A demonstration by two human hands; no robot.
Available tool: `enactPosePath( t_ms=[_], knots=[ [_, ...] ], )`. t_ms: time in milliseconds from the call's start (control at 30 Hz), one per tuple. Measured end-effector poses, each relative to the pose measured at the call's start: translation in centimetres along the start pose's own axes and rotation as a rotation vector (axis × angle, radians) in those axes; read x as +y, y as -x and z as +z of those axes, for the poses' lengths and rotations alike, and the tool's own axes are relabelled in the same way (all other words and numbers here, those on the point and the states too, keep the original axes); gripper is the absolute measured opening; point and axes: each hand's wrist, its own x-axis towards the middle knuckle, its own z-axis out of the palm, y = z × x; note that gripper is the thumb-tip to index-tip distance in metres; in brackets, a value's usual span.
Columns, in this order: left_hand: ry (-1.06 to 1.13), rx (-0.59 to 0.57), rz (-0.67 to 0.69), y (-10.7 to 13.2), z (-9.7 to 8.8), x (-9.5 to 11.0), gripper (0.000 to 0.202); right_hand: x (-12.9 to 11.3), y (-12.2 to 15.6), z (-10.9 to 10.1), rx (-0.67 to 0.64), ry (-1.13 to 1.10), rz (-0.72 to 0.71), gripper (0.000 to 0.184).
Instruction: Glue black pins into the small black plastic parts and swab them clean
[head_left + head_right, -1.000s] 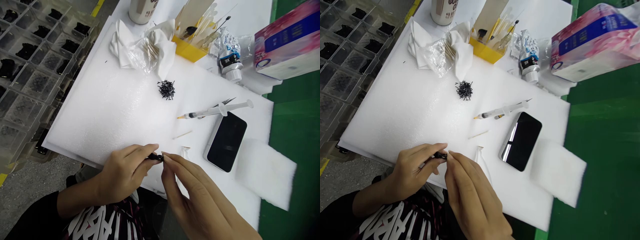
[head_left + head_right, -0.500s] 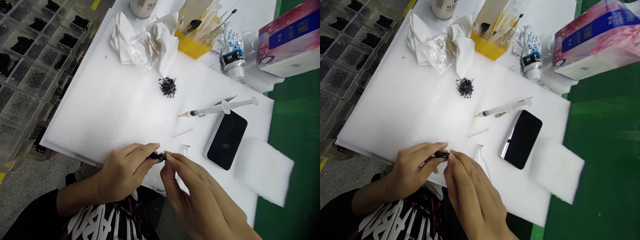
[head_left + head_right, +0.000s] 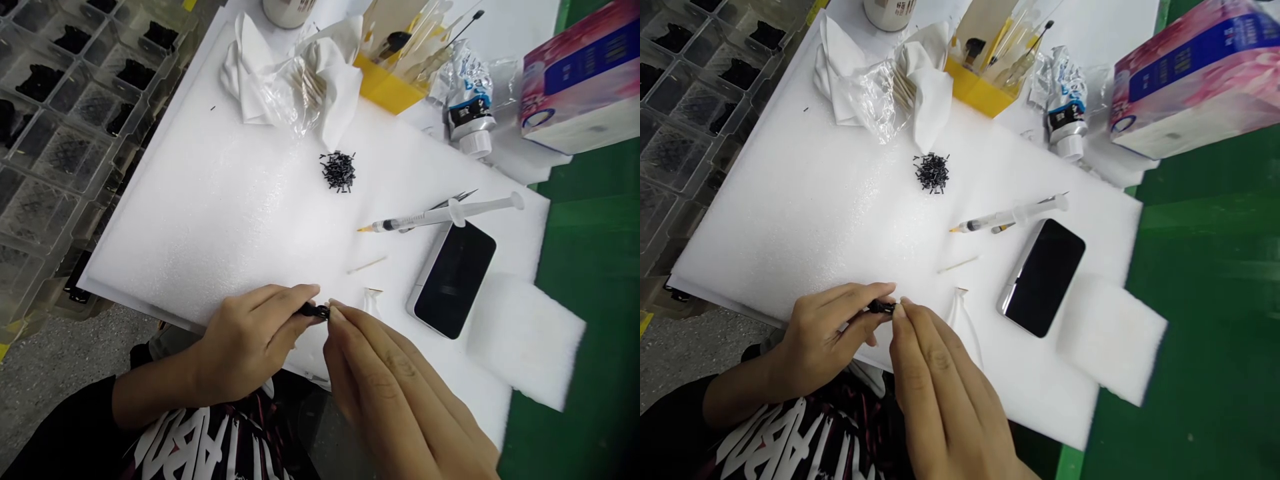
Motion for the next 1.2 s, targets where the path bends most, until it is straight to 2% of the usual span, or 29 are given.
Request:
enactPosePath(
  t_ms=[100,267,433,600,667,767,900,1033,1100,1200],
  knots=[
    [-0.011,0.011,0.037,0.0,0.2,0.0,0.022,-0.6,0.0,-0.2,-0.009,0.049,-0.064,0.071],
    [-0.027,-0.002,0.042,0.0,0.1,0.0,0.024,-0.5,0.1,0.0,0.029,0.031,-0.066,0.06],
    [-0.05,-0.012,0.055,0.0,0.1,0.0,0.024,0.3,0.3,0.6,0.065,0.006,-0.088,0.066],
    [-0.086,0.008,0.095,0.2,0.3,-0.1,0.025,0.1,0.2,0.8,0.101,0.058,-0.135,0.066],
    [-0.082,0.021,0.078,0.3,0.3,-0.1,0.023,-0.3,-0.1,0.9,0.086,-0.006,-0.083,0.063],
    [-0.049,0.022,0.035,0.4,0.0,0.0,0.022,-1.1,-0.5,1.2,0.103,-0.189,0.117,0.059],
    [0.013,0.036,-0.002,0.4,-0.3,0.1,0.02,-2.2,-0.7,2.0,0.177,-0.431,0.342,0.071],
    [0.033,0.043,-0.038,0.4,-0.3,0.2,0.016,-2.5,0.0,2.5,0.169,-0.437,0.321,0.081],
    [0.013,0.053,-0.022,0.4,-0.2,0.3,0.02,-2.5,0.3,2.5,0.13,-0.358,0.275,0.088],
    [-0.009,0.069,0.016,0.4,-0.1,0.3,0.029,-2.7,0.3,2.6,0.177,-0.22,0.215,0.091]
  ],
)
